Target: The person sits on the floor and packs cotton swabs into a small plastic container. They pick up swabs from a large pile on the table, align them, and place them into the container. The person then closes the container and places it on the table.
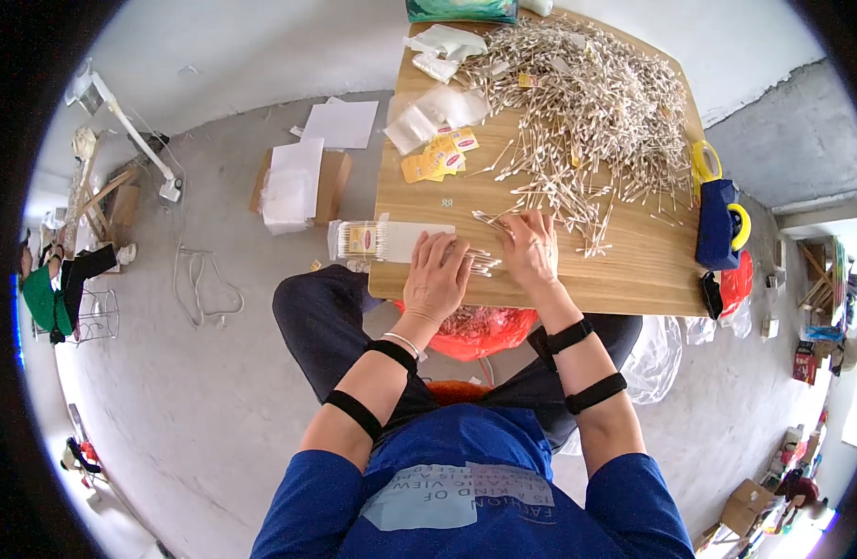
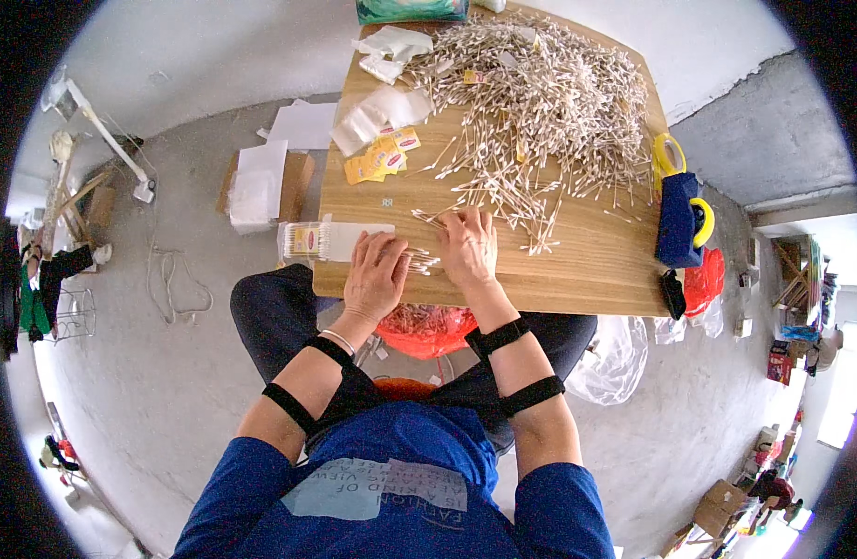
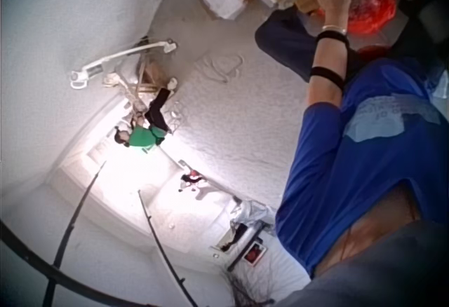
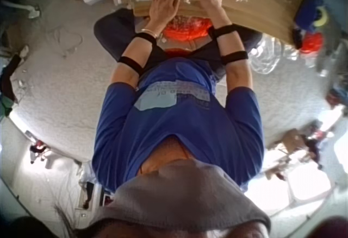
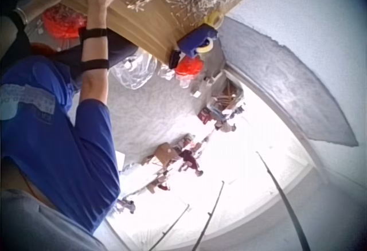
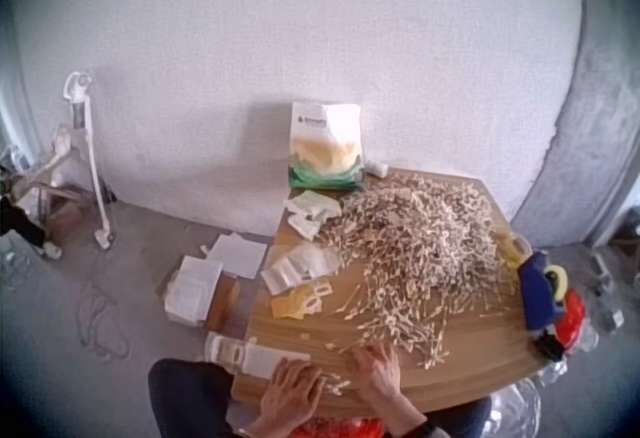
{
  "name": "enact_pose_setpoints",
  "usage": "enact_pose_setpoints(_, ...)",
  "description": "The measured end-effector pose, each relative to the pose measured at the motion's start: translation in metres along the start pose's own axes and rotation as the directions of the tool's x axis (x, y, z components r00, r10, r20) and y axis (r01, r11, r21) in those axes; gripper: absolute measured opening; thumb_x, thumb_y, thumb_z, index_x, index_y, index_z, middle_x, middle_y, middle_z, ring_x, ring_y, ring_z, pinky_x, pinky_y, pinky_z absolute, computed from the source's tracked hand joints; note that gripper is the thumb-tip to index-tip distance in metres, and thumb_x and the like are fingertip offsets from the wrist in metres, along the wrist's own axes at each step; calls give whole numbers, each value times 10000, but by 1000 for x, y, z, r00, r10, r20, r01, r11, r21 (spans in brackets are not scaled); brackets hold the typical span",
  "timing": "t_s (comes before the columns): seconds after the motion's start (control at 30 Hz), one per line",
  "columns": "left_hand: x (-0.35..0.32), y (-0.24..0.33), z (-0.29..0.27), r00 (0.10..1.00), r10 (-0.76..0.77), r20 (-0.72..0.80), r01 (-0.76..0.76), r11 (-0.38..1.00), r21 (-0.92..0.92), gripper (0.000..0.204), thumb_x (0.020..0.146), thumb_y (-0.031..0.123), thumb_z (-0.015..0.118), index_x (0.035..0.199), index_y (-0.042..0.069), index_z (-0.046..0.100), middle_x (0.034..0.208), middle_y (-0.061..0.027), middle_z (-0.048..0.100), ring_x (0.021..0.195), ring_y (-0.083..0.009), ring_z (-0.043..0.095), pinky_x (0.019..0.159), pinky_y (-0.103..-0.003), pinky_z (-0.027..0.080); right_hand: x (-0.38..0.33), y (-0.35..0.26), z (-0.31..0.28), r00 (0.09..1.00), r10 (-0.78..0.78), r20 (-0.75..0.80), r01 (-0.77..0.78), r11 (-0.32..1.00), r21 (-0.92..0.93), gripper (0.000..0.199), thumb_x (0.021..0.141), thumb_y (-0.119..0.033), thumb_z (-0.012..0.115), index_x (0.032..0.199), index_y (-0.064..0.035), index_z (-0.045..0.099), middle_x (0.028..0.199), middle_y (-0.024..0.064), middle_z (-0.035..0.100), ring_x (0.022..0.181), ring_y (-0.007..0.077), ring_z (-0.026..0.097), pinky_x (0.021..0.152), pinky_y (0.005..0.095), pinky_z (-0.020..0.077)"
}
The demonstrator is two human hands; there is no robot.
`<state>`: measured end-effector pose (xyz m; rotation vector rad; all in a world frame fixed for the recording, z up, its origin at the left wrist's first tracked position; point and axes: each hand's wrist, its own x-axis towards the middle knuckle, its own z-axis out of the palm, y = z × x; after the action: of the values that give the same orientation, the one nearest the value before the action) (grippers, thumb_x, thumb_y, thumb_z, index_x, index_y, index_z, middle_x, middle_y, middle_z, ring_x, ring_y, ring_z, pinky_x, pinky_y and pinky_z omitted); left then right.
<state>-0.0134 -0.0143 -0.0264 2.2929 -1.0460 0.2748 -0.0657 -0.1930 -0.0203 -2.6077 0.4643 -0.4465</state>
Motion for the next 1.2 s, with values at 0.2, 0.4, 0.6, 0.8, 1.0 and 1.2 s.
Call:
enact_pose_setpoints(0.2, -1, -1, 3, 1000, 8, -30, -9, 1000, -9, 242, 875, 196, 635, 1083, 75, 613, 1127, -115, 554, 1127, -323, 514, 1088, -492, 350, -4, -5, 1, 989, -114, 97, 109, 992, 60, 313, 770, -90, 677, 1076, -157, 676, 1047, 78, 553, 1049, 310, 494, 883, 442, 424)
enact_pose_setpoints(0.4, -2, 0, 3, 1000, -4, -25, 3, 1000, -14, 247, 878, 199, 630, 1094, 81, 608, 1134, -114, 554, 1126, -322, 514, 1088, -491, 350, -8, -5, -2, 996, -46, 79, 44, 999, 28, 401, 783, -70, 634, 1172, -169, 644, 1057, 81, 550, 1060, 307, 489, 900, 460, 407)
enact_pose_setpoints(0.6, -1, 1, 1, 1000, -2, -31, 1, 1000, -27, 257, 881, 199, 625, 1107, 81, 594, 1134, -104, 550, 1120, -319, 516, 1085, -492, 353, 0, 19, -5, 1000, 7, -27, -8, 999, -51, 427, 798, -94, 612, 1223, -137, 615, 1073, 95, 549, 1065, 332, 484, 915, 474, 399)
enact_pose_setpoints(0.8, -1, 0, 2, 999, 2, -34, -3, 1000, -16, 268, 878, 197, 629, 1108, 67, 587, 1131, -116, 552, 1120, -323, 516, 1082, -495, 355, 5, 10, -8, 1000, 13, 24, -13, 1000, 4, 219, 774, -151, 679, 989, -110, 667, 1035, 100, 550, 1048, 336, 488, 896, 465, 407)
enact_pose_setpoints(1.0, -3, -3, 4, 1000, 2, 2, -2, 1000, 1, 329, 867, 203, 621, 1167, 81, 564, 1164, -110, 539, 1158, -306, 493, 1100, -486, 329, 2, -9, 6, 999, -31, 19, 30, 999, 36, 140, 761, -159, 706, 896, -121, 688, 973, 72, 566, 1024, 312, 502, 879, 445, 412)
enact_pose_setpoints(1.2, -4, -3, 3, 999, -28, -15, 28, 999, -24, 343, 865, 196, 620, 1172, 59, 554, 1184, -134, 524, 1166, -319, 483, 1103, -491, 324, -2, -21, 15, 981, -195, -18, 196, 975, 104, 117, 754, -106, 695, 865, -140, 705, 924, 55, 595, 973, 297, 530, 857, 424, 430)
